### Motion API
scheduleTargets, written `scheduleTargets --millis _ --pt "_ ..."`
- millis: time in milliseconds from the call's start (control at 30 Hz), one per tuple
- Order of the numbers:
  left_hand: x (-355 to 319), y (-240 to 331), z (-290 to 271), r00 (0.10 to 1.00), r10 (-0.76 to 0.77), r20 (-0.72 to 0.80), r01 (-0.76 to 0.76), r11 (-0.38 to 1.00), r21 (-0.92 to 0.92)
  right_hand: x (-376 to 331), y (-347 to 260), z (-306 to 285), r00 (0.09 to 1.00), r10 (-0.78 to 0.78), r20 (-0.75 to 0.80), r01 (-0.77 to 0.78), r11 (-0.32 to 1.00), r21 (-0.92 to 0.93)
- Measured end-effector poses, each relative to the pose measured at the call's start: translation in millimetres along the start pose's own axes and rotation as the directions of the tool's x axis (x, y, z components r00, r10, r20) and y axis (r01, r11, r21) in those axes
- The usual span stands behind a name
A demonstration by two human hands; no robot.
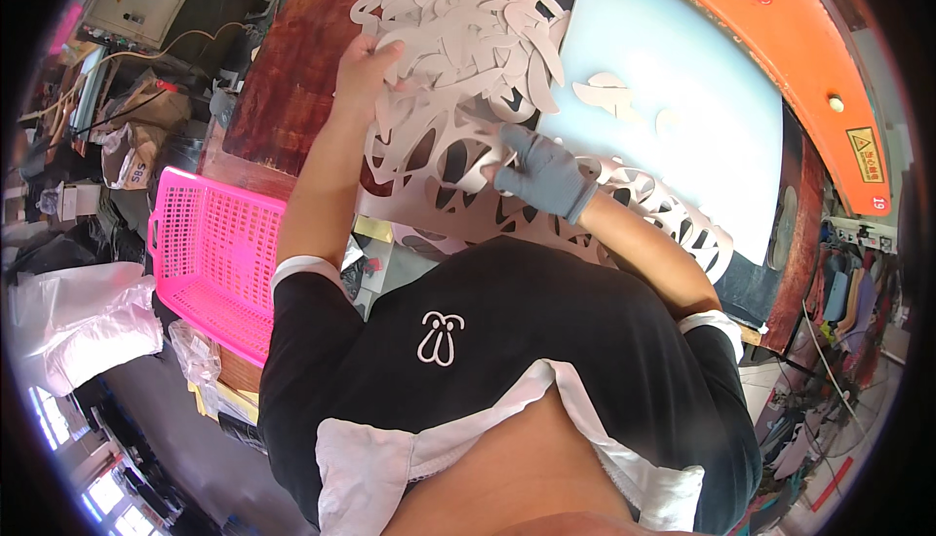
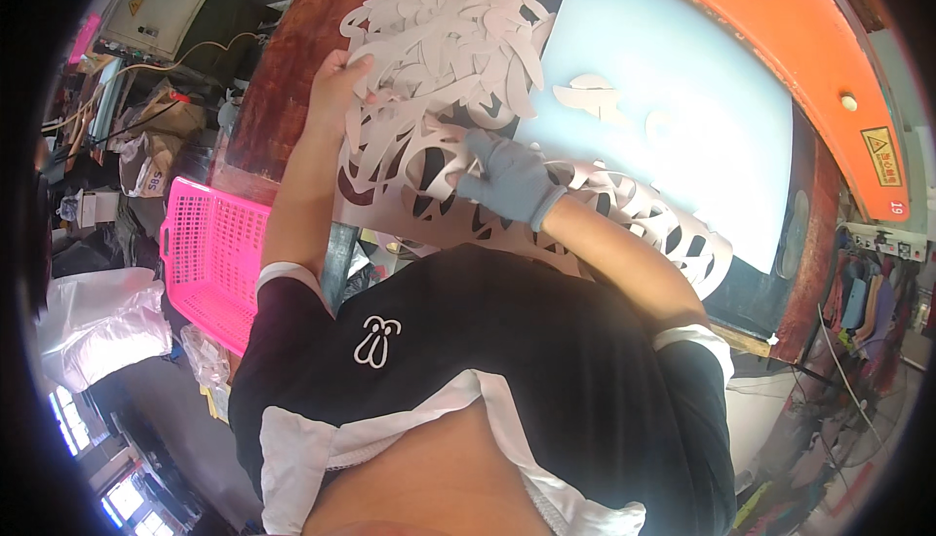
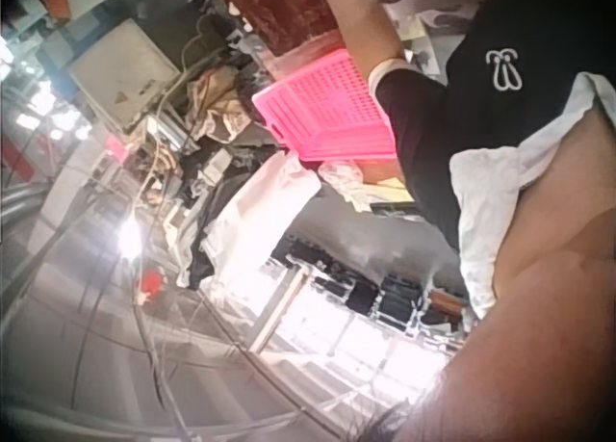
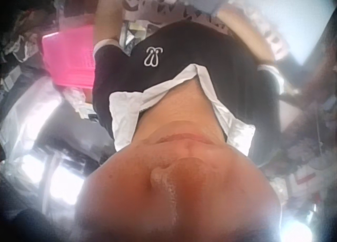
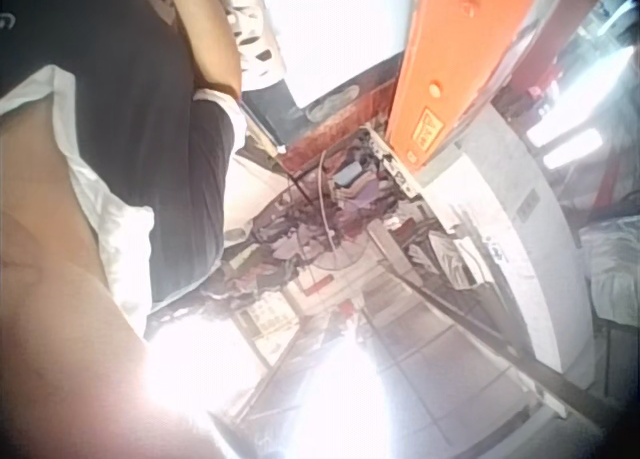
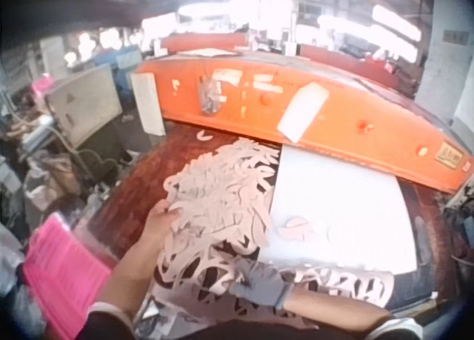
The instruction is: The person operates a die-cutting machine to cut shapes from white sheets. They place sheets into the machine, press down to cut, then remove and separate the cut pieces by hand, stacking them on the table.
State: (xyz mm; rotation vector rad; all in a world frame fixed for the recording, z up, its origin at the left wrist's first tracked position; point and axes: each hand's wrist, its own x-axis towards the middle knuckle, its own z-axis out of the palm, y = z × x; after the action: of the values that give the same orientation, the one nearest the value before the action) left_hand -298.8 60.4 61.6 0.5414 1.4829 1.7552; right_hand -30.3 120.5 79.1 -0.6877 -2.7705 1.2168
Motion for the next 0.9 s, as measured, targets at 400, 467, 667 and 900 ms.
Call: scheduleTargets --millis 400,467,667,900 --pt "21.1 20.6 33.6 0.864 0.122 0.488 -0.479 -0.096 0.873 -35.3 7.6 15.0 0.975 -0.198 -0.099 0.179 0.970 -0.167" --pt "3.9 15.6 41.2 0.810 -0.134 0.571 -0.497 0.360 0.790 -35.5 12.4 14.4 0.986 -0.163 -0.037 0.153 0.970 -0.188" --pt "-42.9 23.2 66.3 0.405 -0.572 0.713 -0.704 0.303 0.643 -24.8 34.9 15.2 0.910 -0.385 -0.152 0.347 0.910 -0.227" --pt "-57.0 13.5 58.0 0.522 -0.498 0.693 -0.702 0.210 0.680 -30.0 38.0 18.7 0.906 -0.364 -0.216 0.319 0.923 -0.216"
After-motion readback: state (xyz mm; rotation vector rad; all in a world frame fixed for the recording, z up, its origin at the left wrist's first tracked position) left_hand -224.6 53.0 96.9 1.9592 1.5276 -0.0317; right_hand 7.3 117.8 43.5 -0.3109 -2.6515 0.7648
